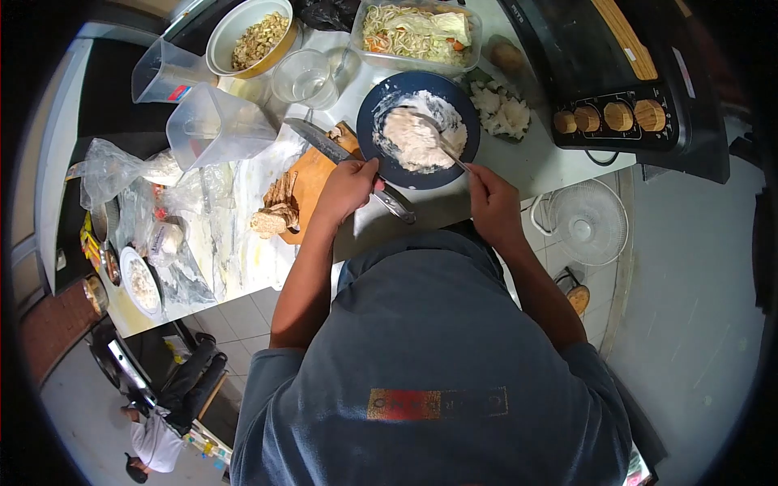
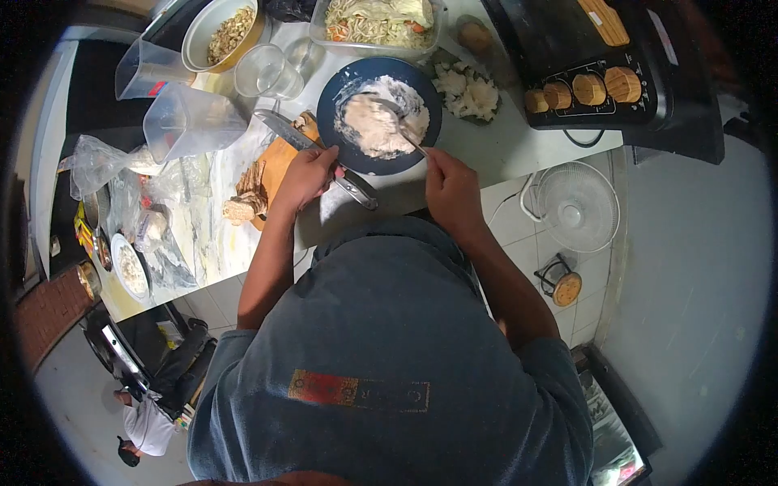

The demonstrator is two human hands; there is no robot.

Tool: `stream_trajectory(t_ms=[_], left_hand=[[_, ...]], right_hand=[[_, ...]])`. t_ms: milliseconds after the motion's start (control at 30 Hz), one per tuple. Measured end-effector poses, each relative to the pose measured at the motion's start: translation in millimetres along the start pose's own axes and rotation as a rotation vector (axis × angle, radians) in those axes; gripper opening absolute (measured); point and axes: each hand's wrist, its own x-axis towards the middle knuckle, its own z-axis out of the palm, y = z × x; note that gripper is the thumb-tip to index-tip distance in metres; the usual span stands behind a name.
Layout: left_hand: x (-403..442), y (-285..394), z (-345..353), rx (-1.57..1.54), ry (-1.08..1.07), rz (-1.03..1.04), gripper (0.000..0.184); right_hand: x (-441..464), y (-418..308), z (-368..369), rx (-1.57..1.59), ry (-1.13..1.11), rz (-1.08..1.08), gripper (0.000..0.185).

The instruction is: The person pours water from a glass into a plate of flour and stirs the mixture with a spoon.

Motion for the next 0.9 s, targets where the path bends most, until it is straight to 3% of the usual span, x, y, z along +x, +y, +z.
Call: stream_trajectory(t_ms=[33,100,200,367,400,467,533,567,600,667,800,867,900], left_hand=[[-6.1,6.6,-2.5,0.007,-0.002,0.001,0.051],[-22.2,25.9,-5.0,0.216,0.302,0.197,0.051],[2.4,21.2,-17.1,0.182,0.377,0.288,0.05],[21.7,7.1,-29.2,0.136,0.336,0.302,0.043],[20.0,5.8,-32.0,0.098,0.444,0.294,0.041],[20.3,4.4,-36.2,0.063,0.552,0.288,0.049],[29.0,5.2,-39.3,0.138,0.934,0.531,0.081],[35.9,10.2,-43.6,0.108,0.941,0.539,0.102],[41.4,16.3,-45.6,0.109,0.942,0.536,0.102],[53.9,30.2,-49.8,0.233,1.164,0.619,0.101],[82.0,39.4,-62.8,0.174,1.085,0.82,0.095],[83.2,42.7,-61.0,-0.165,0.891,0.915,0.085],[79.7,44.3,-58.5,-0.163,0.888,0.919,0.085]], right_hand=[[0.7,-5.4,-0.6,0.004,0.005,0.003,0.024],[1.3,-14.1,-3.6,-0.198,0.014,-0.295,0.027],[-2.6,-12.9,-10.7,-0.388,-0.015,-0.35,0.033],[-4.9,-16.8,-30.6,-0.437,-0.005,-0.326,0.036],[-5.8,-17.9,-33.0,-0.426,0.017,-0.308,0.037],[-5.2,-6.9,-28.8,-0.436,-0.001,-0.299,0.036],[-4.2,0.0,-26.6,-0.45,-0.014,-0.289,0.036],[-2.7,-2.2,-27.5,-0.413,0.038,-0.322,0.034],[-3.4,-3.3,-27.9,-0.374,0.088,-0.352,0.032],[-5.2,-0.3,-29.8,-0.365,0.048,-0.309,0.034],[-11.1,-5.2,-36.2,-0.303,0.004,-0.279,0.035],[-13.5,-3.7,-34.2,-0.299,-0.027,-0.303,0.035],[-14.2,-2.3,-32.6,-0.295,-0.059,-0.328,0.034]])
